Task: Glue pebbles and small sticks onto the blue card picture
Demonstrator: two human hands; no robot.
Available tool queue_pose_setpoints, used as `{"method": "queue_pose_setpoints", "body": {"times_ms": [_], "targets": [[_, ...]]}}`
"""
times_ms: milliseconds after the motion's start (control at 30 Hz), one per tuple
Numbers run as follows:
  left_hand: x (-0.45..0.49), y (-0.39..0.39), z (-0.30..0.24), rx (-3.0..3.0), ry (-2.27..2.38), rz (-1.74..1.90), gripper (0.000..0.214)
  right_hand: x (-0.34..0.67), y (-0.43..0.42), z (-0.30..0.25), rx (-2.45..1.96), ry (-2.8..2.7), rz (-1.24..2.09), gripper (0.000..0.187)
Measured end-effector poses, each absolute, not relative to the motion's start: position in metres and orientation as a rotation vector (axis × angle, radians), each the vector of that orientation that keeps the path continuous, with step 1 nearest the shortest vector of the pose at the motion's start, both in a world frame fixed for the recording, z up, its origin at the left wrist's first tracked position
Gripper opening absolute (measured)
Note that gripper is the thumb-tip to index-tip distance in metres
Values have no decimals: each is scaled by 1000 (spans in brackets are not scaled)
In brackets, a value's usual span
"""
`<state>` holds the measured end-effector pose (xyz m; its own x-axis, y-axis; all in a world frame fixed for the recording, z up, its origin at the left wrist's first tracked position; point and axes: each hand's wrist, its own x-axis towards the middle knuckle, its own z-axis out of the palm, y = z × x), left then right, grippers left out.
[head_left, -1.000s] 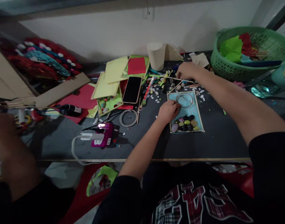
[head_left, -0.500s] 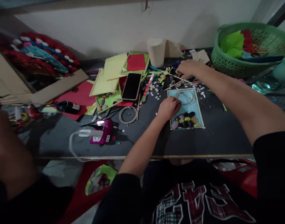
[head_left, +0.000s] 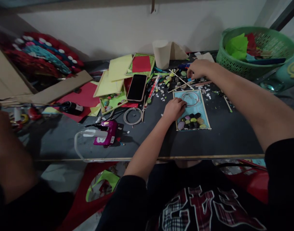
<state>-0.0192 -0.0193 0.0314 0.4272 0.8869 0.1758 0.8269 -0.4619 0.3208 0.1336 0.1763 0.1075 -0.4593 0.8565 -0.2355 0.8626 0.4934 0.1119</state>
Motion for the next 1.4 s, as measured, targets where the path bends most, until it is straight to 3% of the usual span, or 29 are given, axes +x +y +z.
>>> {"method": "queue_pose_setpoints", "body": {"times_ms": [233,500,700,833,1133,1400], "targets": [[-20,-17,25,2521,1491,535,29,141,164,113,1270,2338,96,31],[-19,-17,28,2497,1488,529,33,154,149,131,1413,2555,104,33],[-23,-11,21,2264,1591,779,34,158,108,135,1586,2726,-483,35],[-26,-3,13,2185,1628,901,30,150,56,124,1312,2775,-765,30],[-26,-3,13,2281,1614,862,29,131,12,105,925,2647,-363,29],[-25,-4,11,2330,1607,826,24,117,17,102,1051,2591,-179,24]]}}
